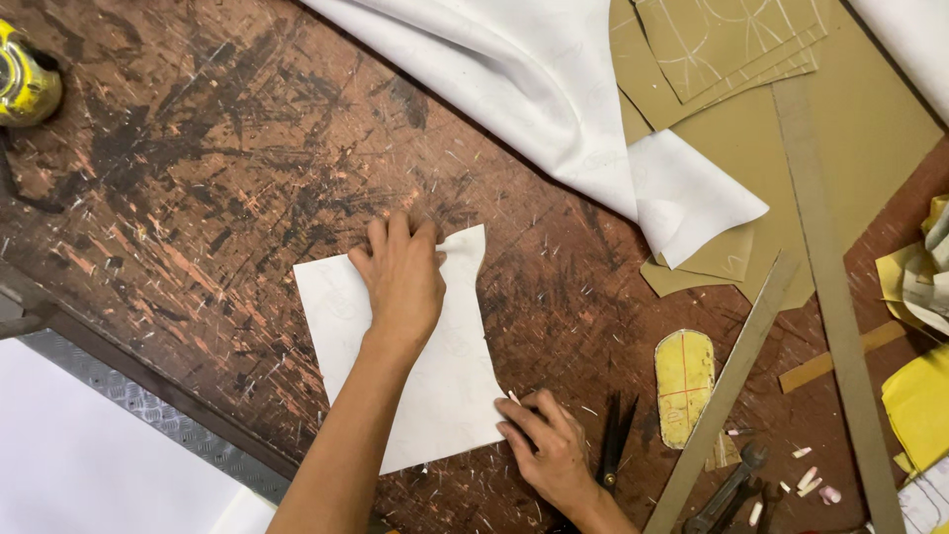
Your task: The person cuts a piece of white fabric using shears, then folds it and places it on a cardboard sheet. They use a ruler and chalk to mark lines on the cardboard and trace a pattern onto the fabric.
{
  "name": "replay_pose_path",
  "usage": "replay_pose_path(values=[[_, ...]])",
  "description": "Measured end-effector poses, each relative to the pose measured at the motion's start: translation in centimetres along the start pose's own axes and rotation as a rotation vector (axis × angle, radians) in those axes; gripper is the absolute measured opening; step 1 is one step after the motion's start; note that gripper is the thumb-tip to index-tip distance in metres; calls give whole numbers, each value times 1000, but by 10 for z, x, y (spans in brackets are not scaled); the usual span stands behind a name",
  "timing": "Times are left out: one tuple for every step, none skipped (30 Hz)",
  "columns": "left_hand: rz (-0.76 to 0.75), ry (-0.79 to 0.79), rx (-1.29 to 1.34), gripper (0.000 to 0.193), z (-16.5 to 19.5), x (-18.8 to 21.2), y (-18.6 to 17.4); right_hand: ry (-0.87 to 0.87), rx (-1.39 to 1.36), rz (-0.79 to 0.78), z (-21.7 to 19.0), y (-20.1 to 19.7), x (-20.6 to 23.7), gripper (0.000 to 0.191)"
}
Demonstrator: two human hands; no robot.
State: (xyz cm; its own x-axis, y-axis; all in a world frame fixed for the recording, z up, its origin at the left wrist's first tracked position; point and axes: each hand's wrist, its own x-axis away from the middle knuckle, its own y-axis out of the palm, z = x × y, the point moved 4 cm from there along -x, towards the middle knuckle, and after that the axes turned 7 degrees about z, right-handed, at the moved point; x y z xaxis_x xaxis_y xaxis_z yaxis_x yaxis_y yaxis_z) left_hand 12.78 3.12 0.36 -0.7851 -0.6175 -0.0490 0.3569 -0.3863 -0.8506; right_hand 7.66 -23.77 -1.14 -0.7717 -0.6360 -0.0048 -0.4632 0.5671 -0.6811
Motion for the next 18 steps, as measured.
replay_pose_path(values=[[-18, 4, -29, 20, 1, -2, 1, 2, -1, 0, -1, 0, -1, 29], [-37, 8, -57, 20, 3, -3, 1, 4, -1, -1, -1, 0, -1, 29], [-49, 15, -64, 19, 4, -3, 2, 6, -1, -1, -2, -1, -1, 29], [-61, 22, -72, 19, 5, -4, 2, 10, 1, -4, -1, 0, -1, 30], [-73, 30, -80, 19, 6, -4, 3, 14, 4, -6, -1, 0, 0, 30], [-38, 44, -79, 22, 6, -3, 2, 18, 7, -7, 0, 0, 0, 30], [-3, 56, -78, 24, 7, -2, 1, 19, 6, -8, 1, 0, 1, 30], [31, 69, -78, 27, 6, 1, 1, 20, 4, -10, 1, 1, 2, 30], [76, 85, -79, 27, 6, 3, 0, 21, 2, -11, 2, 2, 2, 30], [121, 101, -78, 27, 5, 6, -1, 29, 0, -13, 4, 3, 3, 30], [164, 117, -77, 28, 4, 9, -1, 38, -3, -16, 5, 4, 3, 30], [183, 130, -50, 28, 3, 13, -1, 46, -6, -20, 7, 6, 4, 30], [203, 142, -24, 29, 2, 16, 0, 65, -11, -33, 9, 8, 4, 30], [223, 156, 4, 31, 0, 20, 0, 83, -15, -46, 11, 9, 5, 30], [230, 165, -22, 31, -1, 23, 2, 101, -20, -59, 12, 10, 6, 30], [238, 172, -49, 31, -2, 25, 4, 129, -32, -68, 14, 11, 6, 29], [244, 178, -75, 32, -3, 28, 6, 157, -45, -79, 15, 11, 8, 28], [265, 192, -52, 31, -3, 31, 7, 186, -57, -90, 17, 10, 9, 28]])
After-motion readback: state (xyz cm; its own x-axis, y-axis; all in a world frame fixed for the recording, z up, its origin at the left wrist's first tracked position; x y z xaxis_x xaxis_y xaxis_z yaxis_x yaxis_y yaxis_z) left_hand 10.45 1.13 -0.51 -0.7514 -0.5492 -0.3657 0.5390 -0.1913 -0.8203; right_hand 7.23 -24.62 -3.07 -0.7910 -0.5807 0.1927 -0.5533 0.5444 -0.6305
